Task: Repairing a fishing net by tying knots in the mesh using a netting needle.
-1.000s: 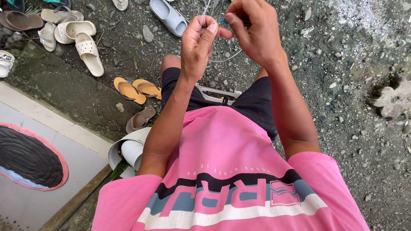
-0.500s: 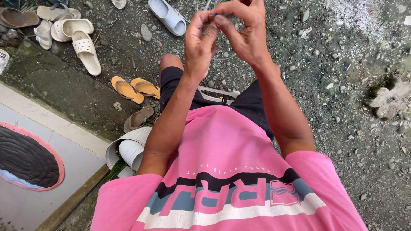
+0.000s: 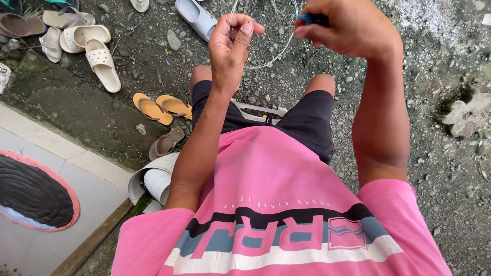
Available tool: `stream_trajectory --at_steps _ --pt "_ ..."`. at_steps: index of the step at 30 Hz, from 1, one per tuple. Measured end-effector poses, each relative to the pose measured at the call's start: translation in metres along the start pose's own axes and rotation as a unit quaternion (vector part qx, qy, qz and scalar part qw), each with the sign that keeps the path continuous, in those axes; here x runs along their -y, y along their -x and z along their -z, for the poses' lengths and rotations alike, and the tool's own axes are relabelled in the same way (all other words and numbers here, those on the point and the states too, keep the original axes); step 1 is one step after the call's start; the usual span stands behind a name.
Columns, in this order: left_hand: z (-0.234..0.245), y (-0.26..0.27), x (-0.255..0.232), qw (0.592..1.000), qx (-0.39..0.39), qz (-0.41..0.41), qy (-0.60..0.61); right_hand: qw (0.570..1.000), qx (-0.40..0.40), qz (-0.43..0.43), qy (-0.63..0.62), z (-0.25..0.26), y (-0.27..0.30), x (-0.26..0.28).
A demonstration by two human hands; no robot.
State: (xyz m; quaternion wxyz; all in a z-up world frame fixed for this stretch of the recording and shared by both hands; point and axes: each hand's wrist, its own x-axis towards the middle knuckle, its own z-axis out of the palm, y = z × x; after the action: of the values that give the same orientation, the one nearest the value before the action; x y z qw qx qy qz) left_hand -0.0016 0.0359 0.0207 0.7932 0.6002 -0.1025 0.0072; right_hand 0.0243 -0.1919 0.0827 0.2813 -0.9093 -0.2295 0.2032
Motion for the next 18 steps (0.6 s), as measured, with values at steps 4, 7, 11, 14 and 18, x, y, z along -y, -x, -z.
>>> stream_trajectory --at_steps 4,7,11,14,18 --pt "0.001 -0.001 0.005 1.000 0.001 0.008 0.006 0.894 -0.169 -0.049 -0.412 -0.034 -0.011 -0.023" --pt "-0.001 0.000 0.008 1.000 0.018 0.002 0.008 0.749 -0.255 0.024 -0.612 -0.058 -0.027 -0.028" --pt "0.001 -0.001 0.016 0.992 0.006 0.048 0.118 0.776 -0.286 0.024 -0.562 -0.071 -0.033 -0.012" --pt "0.005 0.000 0.019 0.980 -0.004 0.087 0.179 0.884 -0.310 0.026 -0.349 -0.068 -0.030 0.003" --pt "0.009 0.002 0.019 0.985 -0.008 0.057 0.161 0.898 -0.419 0.131 -0.034 -0.066 -0.029 0.001"
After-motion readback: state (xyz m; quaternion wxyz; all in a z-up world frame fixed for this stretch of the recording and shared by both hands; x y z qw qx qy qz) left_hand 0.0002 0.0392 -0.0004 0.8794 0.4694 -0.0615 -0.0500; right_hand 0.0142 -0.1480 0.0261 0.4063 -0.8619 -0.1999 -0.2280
